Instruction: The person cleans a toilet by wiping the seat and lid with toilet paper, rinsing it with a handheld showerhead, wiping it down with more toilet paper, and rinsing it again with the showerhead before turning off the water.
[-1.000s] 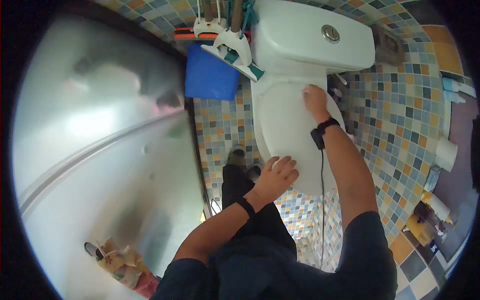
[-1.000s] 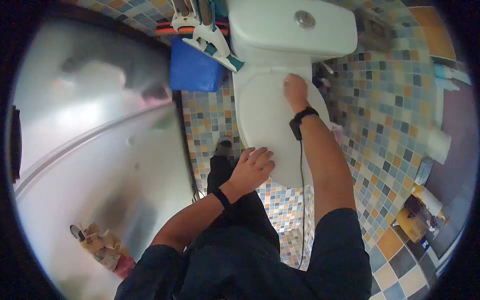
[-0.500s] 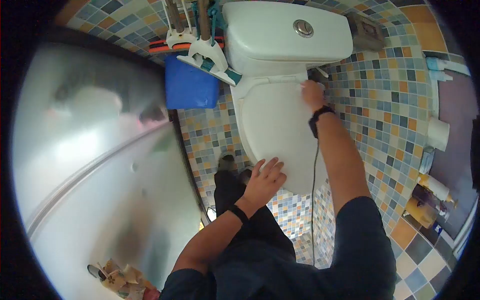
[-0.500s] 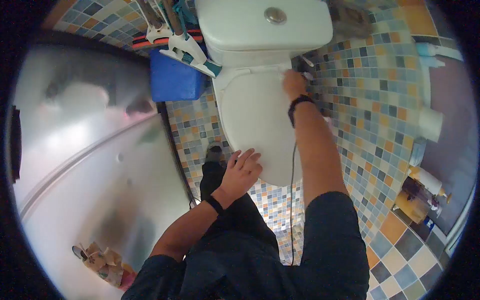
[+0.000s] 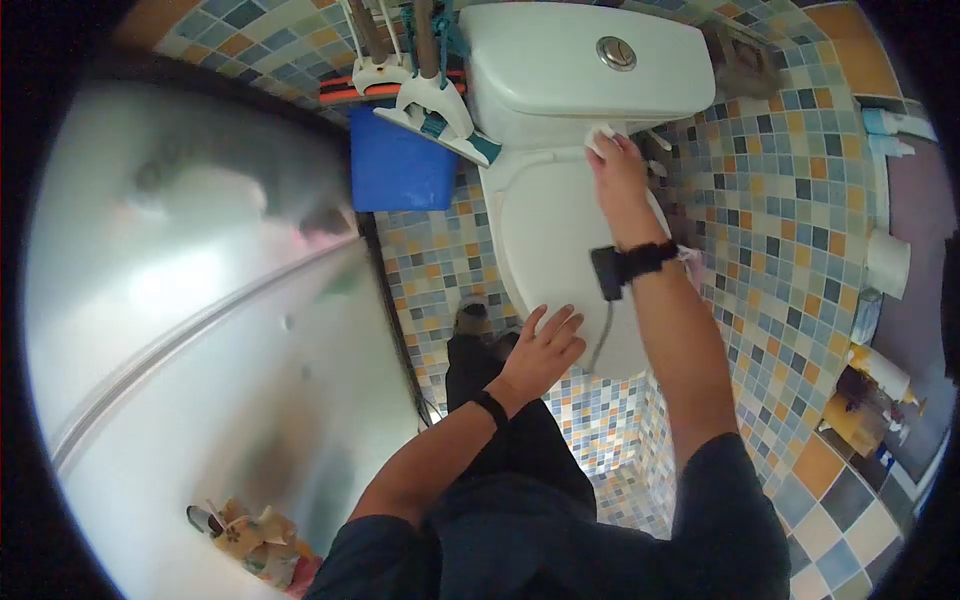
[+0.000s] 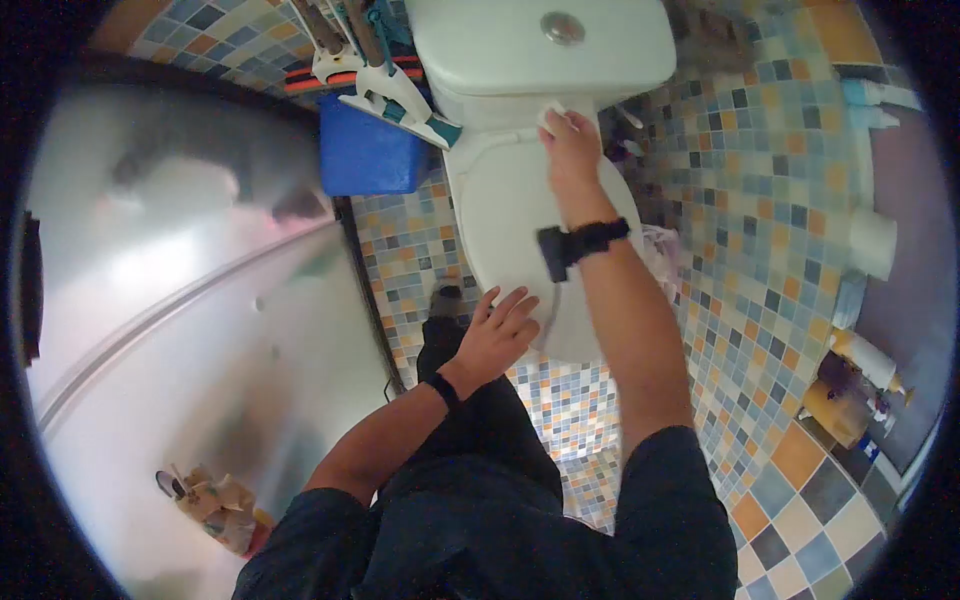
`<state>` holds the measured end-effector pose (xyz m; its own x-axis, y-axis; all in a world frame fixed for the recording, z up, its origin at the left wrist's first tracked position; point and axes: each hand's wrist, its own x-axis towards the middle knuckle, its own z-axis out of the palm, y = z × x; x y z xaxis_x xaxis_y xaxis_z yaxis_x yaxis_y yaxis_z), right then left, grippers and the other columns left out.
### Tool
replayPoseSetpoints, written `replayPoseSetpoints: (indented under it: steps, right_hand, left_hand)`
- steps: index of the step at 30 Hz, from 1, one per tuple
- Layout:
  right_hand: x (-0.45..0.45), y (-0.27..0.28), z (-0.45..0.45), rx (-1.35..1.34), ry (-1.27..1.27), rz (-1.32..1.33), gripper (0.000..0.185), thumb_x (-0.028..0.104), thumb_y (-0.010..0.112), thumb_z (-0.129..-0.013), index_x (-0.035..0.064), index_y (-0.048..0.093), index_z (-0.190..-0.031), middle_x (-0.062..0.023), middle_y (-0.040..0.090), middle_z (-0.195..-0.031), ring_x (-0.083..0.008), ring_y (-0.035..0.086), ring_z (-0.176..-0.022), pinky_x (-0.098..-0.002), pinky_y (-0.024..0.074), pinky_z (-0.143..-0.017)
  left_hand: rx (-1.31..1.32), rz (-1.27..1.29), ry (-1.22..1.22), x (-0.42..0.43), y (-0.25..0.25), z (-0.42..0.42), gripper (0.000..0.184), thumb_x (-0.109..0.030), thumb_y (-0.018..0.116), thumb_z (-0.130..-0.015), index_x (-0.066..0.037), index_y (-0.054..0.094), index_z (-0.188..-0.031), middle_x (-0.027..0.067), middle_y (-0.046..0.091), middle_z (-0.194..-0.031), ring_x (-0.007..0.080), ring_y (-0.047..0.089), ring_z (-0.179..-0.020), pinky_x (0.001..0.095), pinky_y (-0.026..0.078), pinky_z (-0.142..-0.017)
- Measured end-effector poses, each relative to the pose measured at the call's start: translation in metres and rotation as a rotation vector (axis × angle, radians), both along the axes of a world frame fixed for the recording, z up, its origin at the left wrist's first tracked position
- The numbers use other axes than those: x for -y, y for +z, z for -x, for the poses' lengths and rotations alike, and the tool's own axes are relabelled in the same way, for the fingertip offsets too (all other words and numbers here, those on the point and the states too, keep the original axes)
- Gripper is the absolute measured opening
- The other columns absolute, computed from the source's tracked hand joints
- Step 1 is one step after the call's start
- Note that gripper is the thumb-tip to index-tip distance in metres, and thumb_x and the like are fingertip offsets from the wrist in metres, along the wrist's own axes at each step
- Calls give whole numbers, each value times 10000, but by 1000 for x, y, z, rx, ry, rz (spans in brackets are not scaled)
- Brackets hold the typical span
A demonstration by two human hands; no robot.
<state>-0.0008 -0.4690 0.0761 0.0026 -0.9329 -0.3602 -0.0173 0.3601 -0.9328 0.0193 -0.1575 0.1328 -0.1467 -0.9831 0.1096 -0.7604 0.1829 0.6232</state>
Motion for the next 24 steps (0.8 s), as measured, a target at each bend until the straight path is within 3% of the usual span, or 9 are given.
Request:
replayPoseSetpoints:
  steps: [2,6,8,10,12,14,19,21,24]
  right_hand:
    - [-4,-5,-36,411,-280,-158,239,110,667,-930,-13,619,-1129,-95,604,-1100,-228,646,-1017,-343,583,-865]
    - [-31,-25,-77,334,-228,-159,180,74,668,-903,-3,611,-1055,-94,597,-1107,-226,641,-1013,-350,580,-904]
    - [-27,-55,-95,339,-380,-370,146,123,688,-921,15,645,-1009,-128,669,-1050,-265,679,-1005,-354,573,-850]
    - [-21,-99,-82,135,-137,-303,156,162,689,-936,22,664,-1000,-152,690,-1013,-312,686,-980,-381,572,-825]
    - [-5,-142,-54,-505,400,271,176,201,690,-952,29,683,-991,-177,711,-976,-359,693,-955,-408,571,-799]
    - [-10,-101,-39,-762,647,614,214,250,682,-975,38,704,-998,-200,725,-949,-420,690,-927,-444,570,-783]
    - [14,-33,4,-705,679,507,242,283,687,-981,52,699,-1054,-212,714,-950,-424,688,-897,-458,548,-778]
    - [31,-5,32,-759,694,612,263,262,681,-1006,34,682,-1139,-188,722,-970,-299,698,-813,-372,560,-769]
    - [63,45,75,-953,759,632,193,142,686,-996,19,676,-1144,-184,714,-1004,-281,702,-875,-351,566,-787]
  left_hand:
    - [4,-18,-10,0,-7,2,177,-159,649,-867,-151,638,-1044,67,570,-1402,271,436,-1433,567,292,-1212]
    - [4,9,17,-6,-18,6,142,-168,638,-879,-150,644,-1019,66,581,-1391,267,447,-1429,574,316,-1187]
    - [8,36,15,-5,-14,4,129,-170,634,-883,-154,644,-1011,66,587,-1383,267,451,-1427,578,325,-1177]
    - [84,11,5,-5,-12,4,133,-179,638,-883,-153,655,-1012,66,595,-1370,266,459,-1421,585,337,-1161]
    - [61,13,17,-6,-12,6,134,-182,639,-883,-152,656,-1013,64,596,-1367,265,453,-1426,585,337,-1163]
    - [35,5,41,-5,-12,7,136,-185,639,-884,-151,658,-1014,63,596,-1364,263,447,-1431,584,338,-1164]
    - [107,88,97,-1,-7,9,103,-181,675,-850,-149,631,-937,54,595,-1362,267,483,-1390,573,349,-1165]
    - [84,88,74,4,-3,7,110,-178,683,-844,-152,632,-938,52,595,-1358,267,485,-1388,576,351,-1164]
    - [81,68,45,8,8,1,97,-161,686,-847,-158,635,-930,50,581,-1367,271,467,-1400,587,338,-1176]
